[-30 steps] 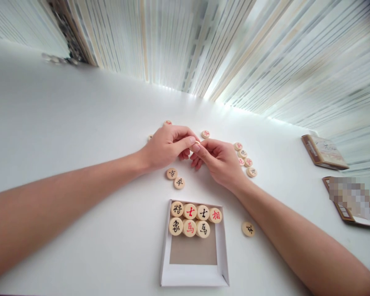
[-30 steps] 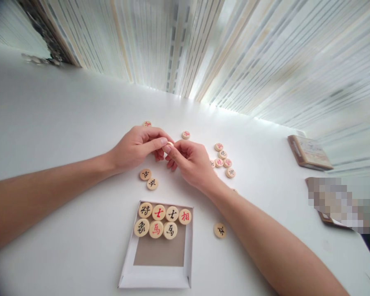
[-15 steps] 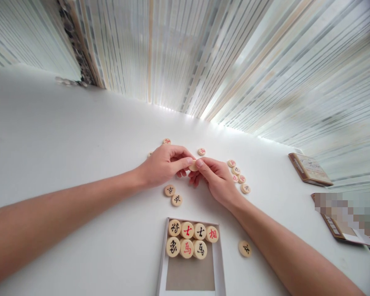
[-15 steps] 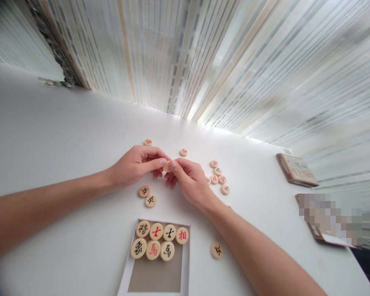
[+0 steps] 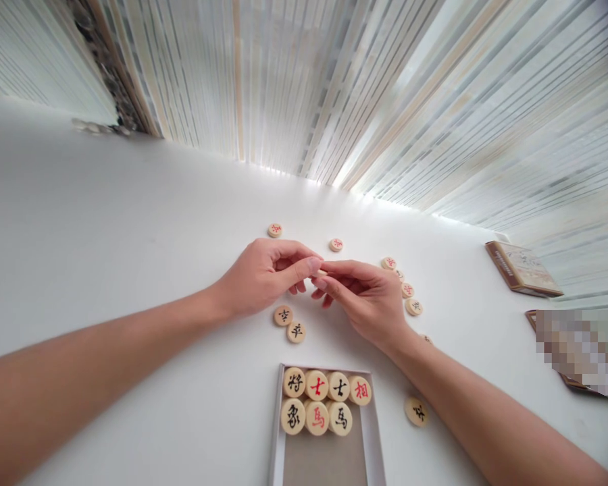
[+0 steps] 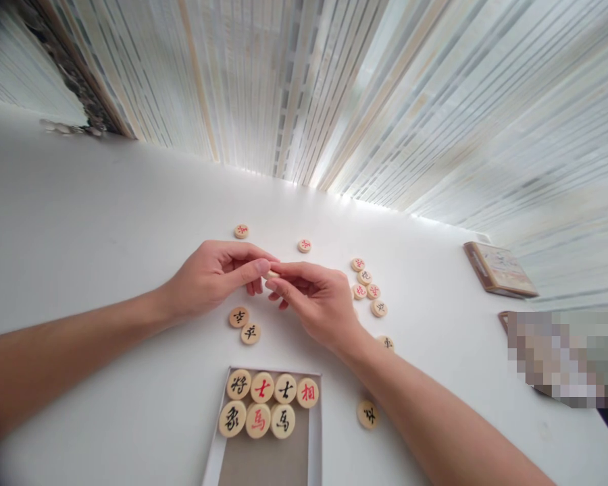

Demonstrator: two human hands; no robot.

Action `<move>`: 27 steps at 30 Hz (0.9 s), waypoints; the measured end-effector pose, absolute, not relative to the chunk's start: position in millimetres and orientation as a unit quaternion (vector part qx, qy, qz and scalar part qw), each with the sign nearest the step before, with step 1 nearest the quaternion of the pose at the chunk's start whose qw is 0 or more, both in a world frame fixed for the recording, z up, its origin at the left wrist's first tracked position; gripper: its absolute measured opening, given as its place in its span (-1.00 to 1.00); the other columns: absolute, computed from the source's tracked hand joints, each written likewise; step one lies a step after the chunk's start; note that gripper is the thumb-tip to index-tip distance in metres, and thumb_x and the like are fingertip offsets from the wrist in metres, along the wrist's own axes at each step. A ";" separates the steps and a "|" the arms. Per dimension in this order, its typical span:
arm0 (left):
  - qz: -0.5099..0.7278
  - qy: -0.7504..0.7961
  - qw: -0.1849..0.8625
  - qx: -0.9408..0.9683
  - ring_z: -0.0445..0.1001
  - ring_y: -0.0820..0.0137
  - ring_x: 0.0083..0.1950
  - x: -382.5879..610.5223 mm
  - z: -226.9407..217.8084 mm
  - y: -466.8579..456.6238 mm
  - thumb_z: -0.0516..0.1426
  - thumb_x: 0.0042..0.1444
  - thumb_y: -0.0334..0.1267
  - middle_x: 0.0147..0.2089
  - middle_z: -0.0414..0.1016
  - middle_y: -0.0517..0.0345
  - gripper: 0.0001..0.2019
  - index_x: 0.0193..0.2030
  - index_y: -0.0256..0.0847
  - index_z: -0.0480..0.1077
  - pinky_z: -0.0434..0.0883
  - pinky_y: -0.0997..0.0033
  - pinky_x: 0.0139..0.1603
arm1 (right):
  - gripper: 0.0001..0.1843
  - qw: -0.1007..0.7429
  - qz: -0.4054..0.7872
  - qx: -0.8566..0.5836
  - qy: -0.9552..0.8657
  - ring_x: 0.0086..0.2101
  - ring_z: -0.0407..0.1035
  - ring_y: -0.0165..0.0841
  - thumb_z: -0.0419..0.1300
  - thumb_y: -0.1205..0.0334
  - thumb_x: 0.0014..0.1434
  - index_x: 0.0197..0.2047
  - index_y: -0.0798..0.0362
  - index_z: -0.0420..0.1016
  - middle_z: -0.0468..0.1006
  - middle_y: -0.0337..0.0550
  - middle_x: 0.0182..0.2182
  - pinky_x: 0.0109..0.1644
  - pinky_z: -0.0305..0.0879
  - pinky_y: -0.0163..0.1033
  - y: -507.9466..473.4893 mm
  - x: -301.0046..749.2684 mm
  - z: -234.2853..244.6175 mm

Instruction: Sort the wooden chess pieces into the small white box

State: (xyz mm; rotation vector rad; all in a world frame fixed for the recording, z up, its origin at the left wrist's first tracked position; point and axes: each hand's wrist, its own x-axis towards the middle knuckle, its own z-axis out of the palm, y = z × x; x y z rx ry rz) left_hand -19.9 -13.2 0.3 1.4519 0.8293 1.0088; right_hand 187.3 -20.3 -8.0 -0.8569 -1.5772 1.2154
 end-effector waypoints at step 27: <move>0.459 0.360 0.594 0.553 0.60 0.44 -0.37 -19.0 4.7 -9.3 0.41 0.10 -0.36 -0.36 0.68 0.09 -0.79 -0.11 -0.34 0.65 0.58 0.43 -0.27 | -0.62 0.420 0.527 -0.369 -0.640 -0.44 0.61 -0.35 0.56 0.11 0.14 -0.06 0.06 0.60 0.71 -0.16 -0.35 -0.40 0.59 -0.26 -15.3 188.3 -7.7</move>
